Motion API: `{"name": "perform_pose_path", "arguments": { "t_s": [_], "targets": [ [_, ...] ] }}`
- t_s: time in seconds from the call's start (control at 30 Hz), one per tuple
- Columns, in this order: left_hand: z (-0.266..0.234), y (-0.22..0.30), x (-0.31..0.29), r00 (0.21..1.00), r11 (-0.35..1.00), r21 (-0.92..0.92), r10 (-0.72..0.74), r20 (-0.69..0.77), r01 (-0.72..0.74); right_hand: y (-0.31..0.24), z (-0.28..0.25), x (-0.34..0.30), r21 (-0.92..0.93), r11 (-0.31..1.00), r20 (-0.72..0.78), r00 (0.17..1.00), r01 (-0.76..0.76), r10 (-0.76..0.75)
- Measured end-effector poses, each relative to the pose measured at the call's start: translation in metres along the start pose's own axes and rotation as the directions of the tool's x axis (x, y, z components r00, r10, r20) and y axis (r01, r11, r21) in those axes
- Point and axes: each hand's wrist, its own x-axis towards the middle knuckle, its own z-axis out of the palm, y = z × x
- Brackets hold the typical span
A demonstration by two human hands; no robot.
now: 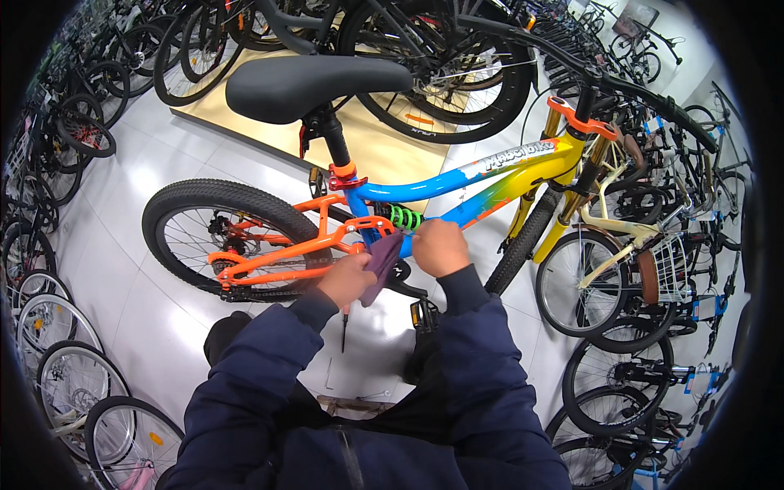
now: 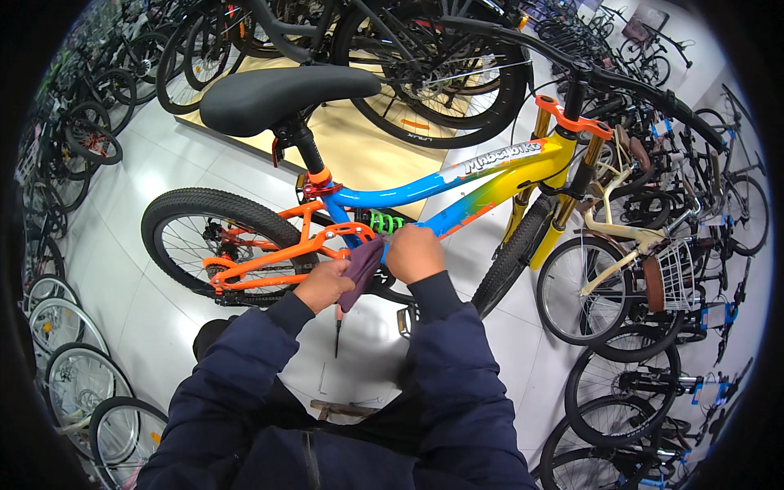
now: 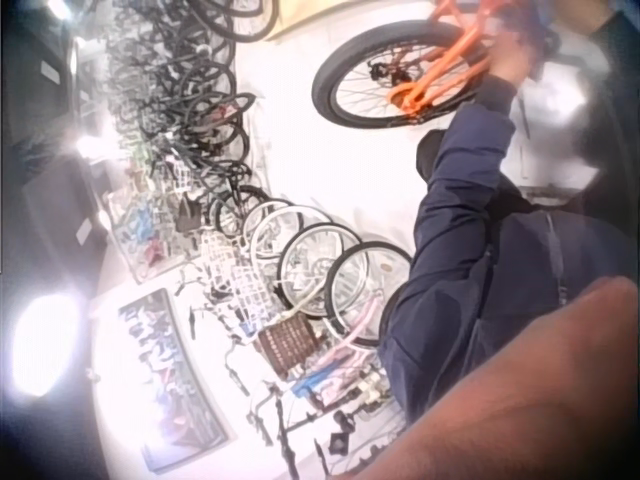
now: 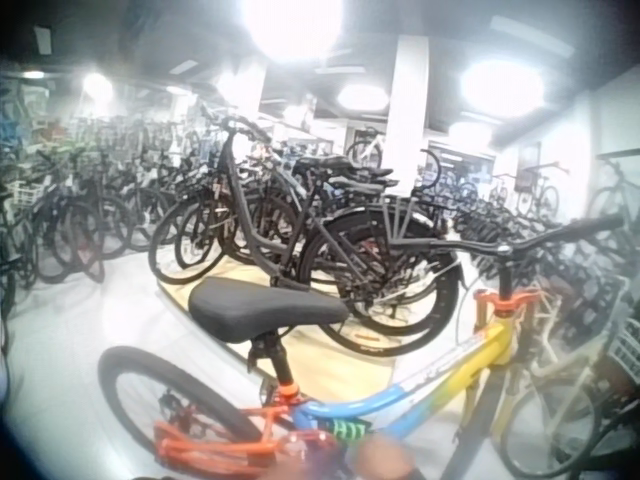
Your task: The person wipes a colorful mountain bike with a purple cloth, cleaning the crankset, rear wheel, seat post, saddle, and frame. The person then lifts the bike and moves it to another location in the shop.
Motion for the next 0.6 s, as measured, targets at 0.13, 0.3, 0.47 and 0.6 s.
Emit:
{"name": "perform_pose_path", "arguments": {
  "t_s": [0.13,0.3,0.47,0.6],
  "targets": [
    [0.007,0.018,-0.011,0.988,1.0,-0.024,-0.014,0.155,0.018,0.018,-0.014,-0.004,-0.029,0.985,-0.017,0.985,0.173,-0.173],
    [0.009,0.015,-0.006,0.997,0.981,-0.196,0.022,0.069,-0.008,0.021,0.0,-0.004,0.215,0.972,-0.041,0.995,0.099,-0.093],
    [0.006,0.001,0.0,0.999,0.986,-0.163,-0.027,0.021,0.03,0.01,0.022,0.005,0.182,0.983,-0.026,0.999,0.037,-0.033],
    [0.004,-0.002,-0.001,0.997,0.989,-0.131,-0.067,0.028,0.07,0.011,0.006,0.005,0.132,0.991,-0.018,1.0,0.023,-0.021]
  ]
}}
